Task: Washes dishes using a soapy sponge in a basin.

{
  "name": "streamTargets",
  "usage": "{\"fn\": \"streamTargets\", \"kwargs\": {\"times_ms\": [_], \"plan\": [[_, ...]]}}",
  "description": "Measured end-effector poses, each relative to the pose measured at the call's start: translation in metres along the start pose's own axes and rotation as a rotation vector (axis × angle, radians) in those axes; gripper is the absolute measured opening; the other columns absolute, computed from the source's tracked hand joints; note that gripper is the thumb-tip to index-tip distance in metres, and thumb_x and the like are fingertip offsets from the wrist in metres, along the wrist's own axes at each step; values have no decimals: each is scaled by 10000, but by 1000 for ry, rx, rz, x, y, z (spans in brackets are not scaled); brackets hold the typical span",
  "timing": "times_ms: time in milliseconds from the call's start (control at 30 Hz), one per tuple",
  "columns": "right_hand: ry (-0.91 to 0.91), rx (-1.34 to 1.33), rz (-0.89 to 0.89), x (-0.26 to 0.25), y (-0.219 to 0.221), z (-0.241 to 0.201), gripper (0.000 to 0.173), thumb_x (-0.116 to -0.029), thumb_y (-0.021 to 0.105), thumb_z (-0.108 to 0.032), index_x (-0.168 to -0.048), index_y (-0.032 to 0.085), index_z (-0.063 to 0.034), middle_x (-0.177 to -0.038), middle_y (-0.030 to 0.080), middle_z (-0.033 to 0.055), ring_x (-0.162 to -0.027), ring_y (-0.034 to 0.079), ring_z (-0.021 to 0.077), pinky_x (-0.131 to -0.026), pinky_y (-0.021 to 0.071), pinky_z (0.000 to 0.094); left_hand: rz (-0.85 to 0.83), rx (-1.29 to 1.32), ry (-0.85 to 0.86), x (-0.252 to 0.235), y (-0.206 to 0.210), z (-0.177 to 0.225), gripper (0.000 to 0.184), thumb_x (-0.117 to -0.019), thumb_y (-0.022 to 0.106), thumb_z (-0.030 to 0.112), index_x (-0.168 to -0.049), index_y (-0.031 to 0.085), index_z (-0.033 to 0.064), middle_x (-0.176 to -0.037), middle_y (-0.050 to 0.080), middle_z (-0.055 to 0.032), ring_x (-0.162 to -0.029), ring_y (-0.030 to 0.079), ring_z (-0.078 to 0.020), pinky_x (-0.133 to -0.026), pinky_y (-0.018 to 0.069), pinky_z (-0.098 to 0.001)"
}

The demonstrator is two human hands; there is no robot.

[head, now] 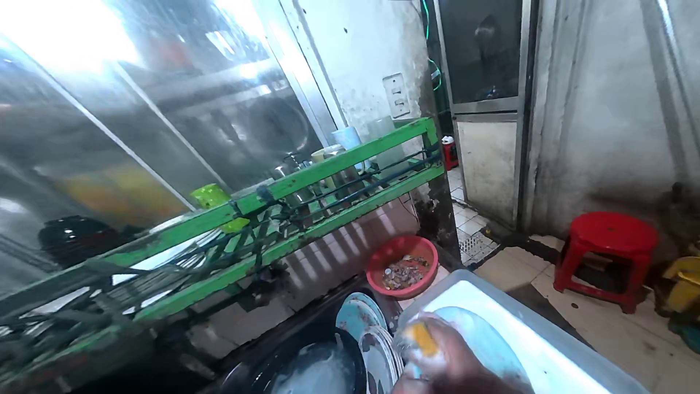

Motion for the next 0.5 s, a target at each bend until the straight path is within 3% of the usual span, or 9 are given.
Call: {"fn": "streamTargets", "kwargs": {"times_ms": [33,100,167,233,333,400,500], "plan": [[107,-33,30,-3,-5,19,455,-933,698,-324,-1231,672,20,-1179,703,177,-1128,674,255,-1018,533,433,52,-6,15,2,-3,2,346,-798,515,-120,-1119,547,7,-850,698,-39,-767,694,-120,-702,606,-342],[369,50,111,-11,-24,65,536,-973,645,-370,-1333,614,25,-1252,675,211,-1167,660,297,-1043,510,461,118,21,65,6,-6,4,579,-768,513,-118,-1336,438,-29,-948,703,-84,-817,712,-140,-721,616,-356],[490,109,86,-7,-23,75,606,-994,624,-391,-1422,544,31,-1344,630,232,-1254,617,329,-1099,466,464,181,80,85,4,-8,3,550,-908,487,-48,-1448,380,-20,-999,695,-113,-845,713,-150,-748,613,-359],[380,48,44,10,5,42,635,-967,662,-360,-1434,520,46,-1354,625,229,-1258,617,315,-1100,474,461,224,144,156,-5,-18,7,350,-1089,388,149,-1391,452,-15,-986,686,-99,-857,699,-139,-783,605,-347],[-56,1,15,35,36,1,595,-951,687,-361,-1357,610,67,-1417,611,224,-1359,567,328,-1177,404,517,213,369,337,-14,-47,36,440,-1124,261,341,-1249,574,58,-976,740,-75,-895,733,-161,-797,631,-382],[49,139,-150,31,32,31,668,-960,668,-408,-1481,527,-14,-1542,509,171,-1473,433,311,-1254,273,499,184,483,373,-9,-62,53,471,-1124,212,378,-1267,563,99,-1005,752,-81,-918,748,-196,-794,641,-438],[272,248,-173,12,11,66,737,-980,629,-404,-1568,395,-26,-1614,403,178,-1513,365,311,-1265,251,464,180,512,332,-3,-59,47,419,-1123,226,350,-1262,539,109,-982,748,-80,-898,750,-201,-778,642,-444]]}}
Point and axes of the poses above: each hand's wrist, its own x-axis away from the middle knuckle, its own y-axis out of the palm, z = x × y, the point moved 10 cm from there along -x, towards the middle knuckle
